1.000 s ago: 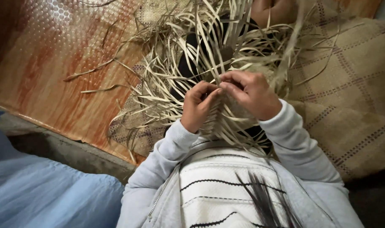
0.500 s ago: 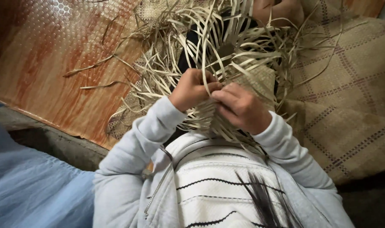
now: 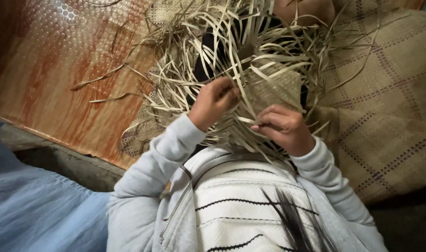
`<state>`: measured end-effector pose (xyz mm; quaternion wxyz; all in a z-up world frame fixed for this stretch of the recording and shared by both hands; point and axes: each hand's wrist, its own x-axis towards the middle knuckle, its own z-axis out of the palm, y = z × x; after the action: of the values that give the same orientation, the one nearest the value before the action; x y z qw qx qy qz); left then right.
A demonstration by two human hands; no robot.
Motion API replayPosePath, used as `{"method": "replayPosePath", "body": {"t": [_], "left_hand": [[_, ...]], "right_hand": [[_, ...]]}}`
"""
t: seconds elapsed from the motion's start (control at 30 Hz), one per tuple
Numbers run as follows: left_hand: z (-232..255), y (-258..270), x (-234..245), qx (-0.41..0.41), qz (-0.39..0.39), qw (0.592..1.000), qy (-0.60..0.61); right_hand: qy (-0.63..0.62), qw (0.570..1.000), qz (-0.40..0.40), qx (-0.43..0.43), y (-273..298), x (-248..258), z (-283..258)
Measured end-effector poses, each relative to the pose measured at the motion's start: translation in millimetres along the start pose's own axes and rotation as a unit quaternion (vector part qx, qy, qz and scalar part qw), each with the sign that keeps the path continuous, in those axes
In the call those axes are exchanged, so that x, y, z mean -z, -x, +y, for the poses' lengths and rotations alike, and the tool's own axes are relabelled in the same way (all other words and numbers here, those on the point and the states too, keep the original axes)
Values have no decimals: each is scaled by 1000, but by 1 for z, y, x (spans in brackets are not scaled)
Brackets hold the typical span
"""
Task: Weaving dried plant fibers together to create a basket or hat.
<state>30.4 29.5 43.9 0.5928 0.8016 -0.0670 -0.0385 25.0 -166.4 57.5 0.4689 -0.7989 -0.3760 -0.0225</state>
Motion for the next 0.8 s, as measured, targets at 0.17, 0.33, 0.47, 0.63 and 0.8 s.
{"method": "replayPosePath", "body": {"t": [0.17,0.33,0.47,0.63,0.8], "left_hand": [[4,5,-28,-33,127,990,54],[-2,7,-25,-77,74,979,175],[6,12,-9,-85,48,990,100],[0,13,4,-108,41,992,-46],[-5,14,-2,-113,11,992,-55]], "right_hand": [[-105,993,34,-40,-1,4,-18],[-193,972,84,-102,7,7,-12],[-232,960,105,-116,-3,8,-17],[-200,970,97,-101,-12,12,-14],[-234,960,91,-120,0,11,0]]}}
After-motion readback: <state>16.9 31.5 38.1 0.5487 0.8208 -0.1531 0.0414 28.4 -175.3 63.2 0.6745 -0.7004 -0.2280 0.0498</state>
